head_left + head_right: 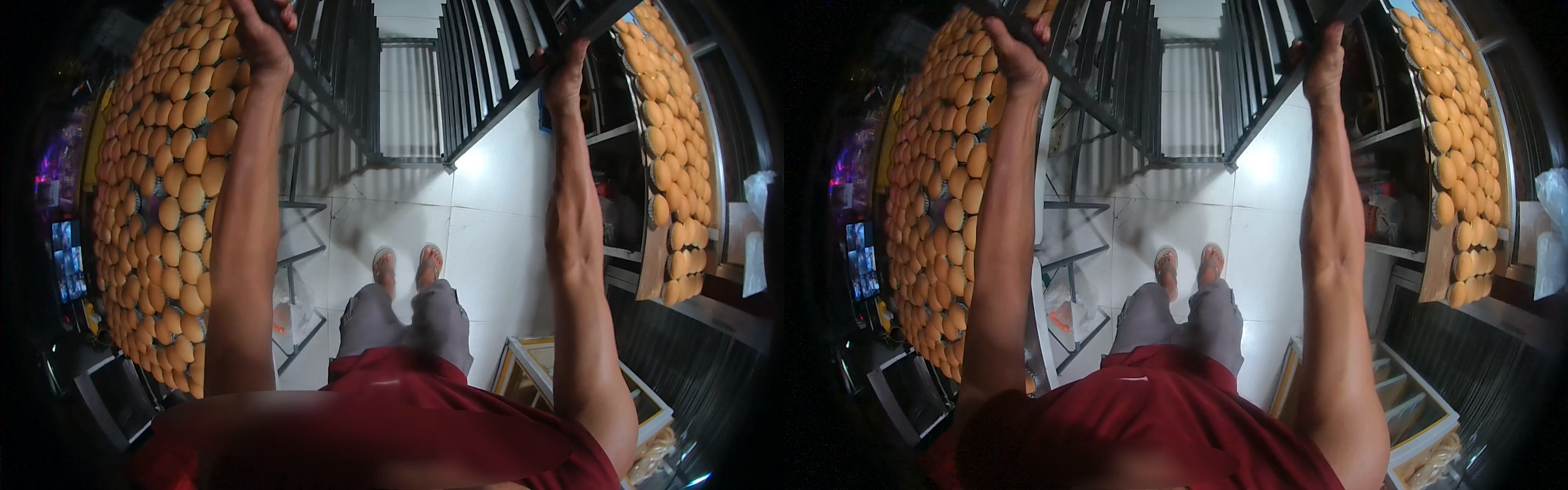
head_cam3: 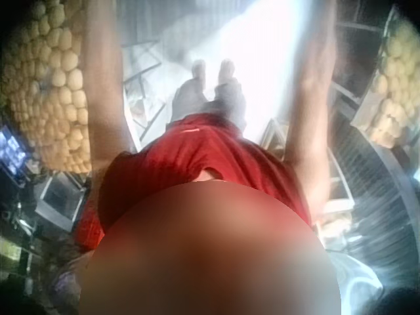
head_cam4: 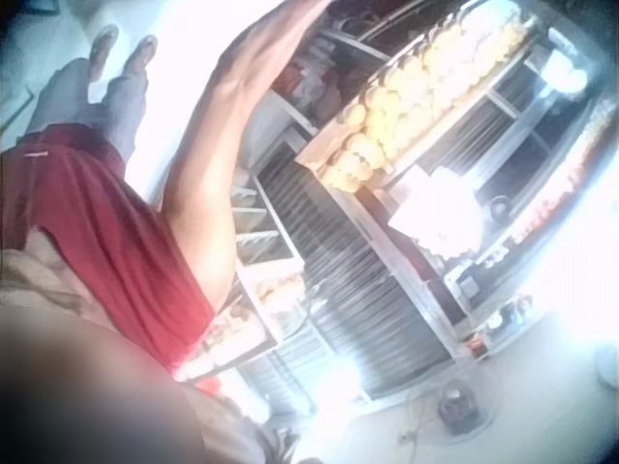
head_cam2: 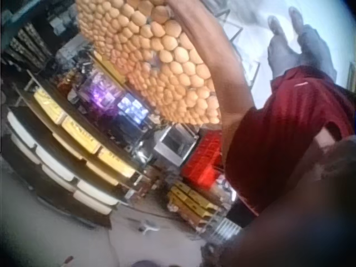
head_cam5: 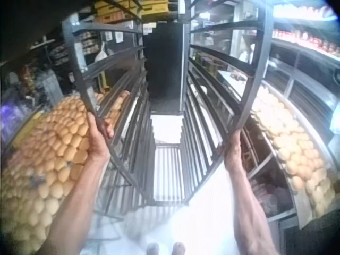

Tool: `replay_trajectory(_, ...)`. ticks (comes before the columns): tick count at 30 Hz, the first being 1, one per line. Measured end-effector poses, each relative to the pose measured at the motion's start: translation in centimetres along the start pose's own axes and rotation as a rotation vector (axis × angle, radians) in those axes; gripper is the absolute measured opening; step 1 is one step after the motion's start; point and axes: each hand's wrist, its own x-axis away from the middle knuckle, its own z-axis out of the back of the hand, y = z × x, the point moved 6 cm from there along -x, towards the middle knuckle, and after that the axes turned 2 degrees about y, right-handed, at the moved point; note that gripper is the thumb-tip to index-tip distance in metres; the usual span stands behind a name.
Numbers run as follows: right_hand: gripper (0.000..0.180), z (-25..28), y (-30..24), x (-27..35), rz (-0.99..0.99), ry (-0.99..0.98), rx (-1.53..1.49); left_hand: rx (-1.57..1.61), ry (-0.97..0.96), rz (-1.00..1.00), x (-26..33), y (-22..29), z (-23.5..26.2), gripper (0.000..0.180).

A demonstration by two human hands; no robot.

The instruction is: The person removes baking trays from a metal rack and then repairs the rack's wheels. They use a wrench and a cordless drill to remove a broken wheel, inspect the axle, and install a new wheel onto the metal frame.

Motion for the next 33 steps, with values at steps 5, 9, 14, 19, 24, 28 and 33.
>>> replay_trajectory(5,0.062,-1.7,-0.2,11.9,-0.011,0.271,-0.207,0.085,-0.063,0.123,5.6,2.2,5.8,0.067)
replay_trajectory(9,0.068,-0.3,0.2,21.6,0.184,0.121,-0.127,0.023,0.154,0.103,13.2,2.3,10.1,0.064)
replay_trajectory(14,0.095,-0.7,7.3,31.6,0.059,0.280,0.150,0.111,0.069,0.118,23.4,-4.9,17.6,0.073)
replay_trajectory(19,0.110,1.2,16.7,37.6,0.121,0.217,-0.228,0.177,0.088,0.349,33.3,-16.3,23.3,0.068)
replay_trajectory(24,0.132,1.8,19.8,39.7,-0.067,0.207,0.123,-0.280,-0.061,0.396,39.6,-26.4,28.2,0.084)
replay_trajectory(28,0.110,3.8,20.3,41.2,-0.173,0.257,0.122,-0.220,0.050,0.412,40.5,-26.7,27.2,0.087)
replay_trajectory(33,0.103,1.8,10.7,37.2,0.002,0.148,0.236,0.078,0.089,0.379,37.9,-21.7,27.5,0.072)
